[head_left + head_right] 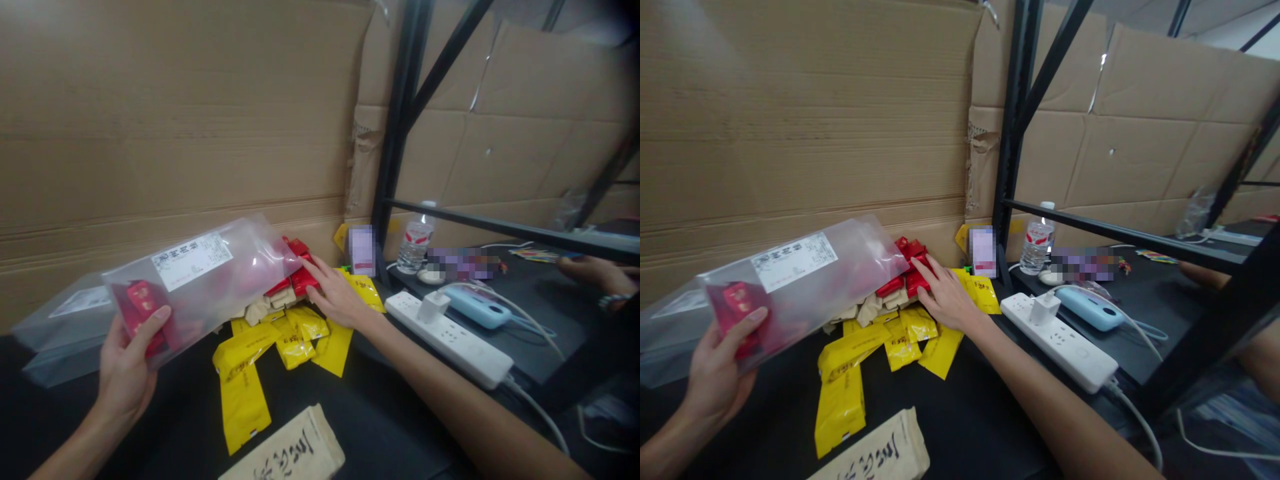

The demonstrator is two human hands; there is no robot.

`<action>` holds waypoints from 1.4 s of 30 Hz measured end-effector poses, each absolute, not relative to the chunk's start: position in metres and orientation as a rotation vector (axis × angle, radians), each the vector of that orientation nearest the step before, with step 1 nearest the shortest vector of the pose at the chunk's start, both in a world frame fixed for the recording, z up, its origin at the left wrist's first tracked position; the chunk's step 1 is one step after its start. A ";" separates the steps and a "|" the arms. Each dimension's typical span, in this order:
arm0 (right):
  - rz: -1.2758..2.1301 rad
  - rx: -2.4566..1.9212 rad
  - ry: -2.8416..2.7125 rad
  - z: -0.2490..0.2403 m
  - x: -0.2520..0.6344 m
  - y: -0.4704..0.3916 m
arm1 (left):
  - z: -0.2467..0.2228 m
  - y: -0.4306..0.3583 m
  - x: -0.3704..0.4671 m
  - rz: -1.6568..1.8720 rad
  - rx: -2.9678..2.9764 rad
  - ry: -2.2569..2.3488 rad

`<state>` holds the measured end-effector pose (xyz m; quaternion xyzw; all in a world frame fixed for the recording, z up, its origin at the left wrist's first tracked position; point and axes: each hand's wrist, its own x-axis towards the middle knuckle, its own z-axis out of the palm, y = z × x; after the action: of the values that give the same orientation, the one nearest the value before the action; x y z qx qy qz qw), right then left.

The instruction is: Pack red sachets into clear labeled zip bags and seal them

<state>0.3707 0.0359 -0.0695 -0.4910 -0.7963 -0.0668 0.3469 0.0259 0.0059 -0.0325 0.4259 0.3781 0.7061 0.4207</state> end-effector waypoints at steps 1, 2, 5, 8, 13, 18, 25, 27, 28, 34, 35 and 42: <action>-0.177 -1.268 -2.056 -0.070 0.372 0.036 | -0.032 0.005 0.026 1.773 1.065 0.949; -0.180 -1.258 -2.044 -0.070 0.374 0.036 | -0.032 0.005 0.026 1.773 1.064 0.953; -0.151 -1.214 -2.003 -0.068 0.377 0.035 | -0.032 0.005 0.026 1.769 1.066 0.959; -0.080 -1.185 -1.938 -0.067 0.377 0.033 | -0.033 0.005 0.026 1.759 1.058 0.958; -0.020 -1.195 -1.791 -0.068 0.378 0.037 | -0.032 0.004 0.028 1.715 1.077 0.945; -0.043 -1.125 -1.636 -0.072 0.381 0.044 | -0.032 0.003 0.030 1.725 1.083 0.956; -0.043 -1.054 -1.303 -0.064 0.388 0.046 | -0.035 0.001 0.031 1.679 1.105 0.965; -0.003 -0.986 -1.158 -0.057 0.393 0.043 | -0.037 0.001 0.031 1.683 1.095 0.974; 0.034 -0.935 -1.091 -0.053 0.396 0.040 | -0.038 0.000 0.031 1.678 1.090 0.979; 0.321 -0.741 -0.964 -0.035 0.398 0.024 | -0.041 -0.002 0.033 1.581 0.999 0.930; 0.358 -0.732 -0.969 -0.034 0.396 0.023 | -0.042 -0.003 0.033 1.571 0.986 0.923; 0.697 -0.747 -0.945 -0.039 0.384 0.019 | -0.038 -0.005 0.035 1.558 0.943 0.950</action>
<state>0.3835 0.0186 -0.0392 -0.3443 -0.4353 0.3211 0.7674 0.0345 -0.0048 -0.0378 0.3928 0.3958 0.6492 0.5173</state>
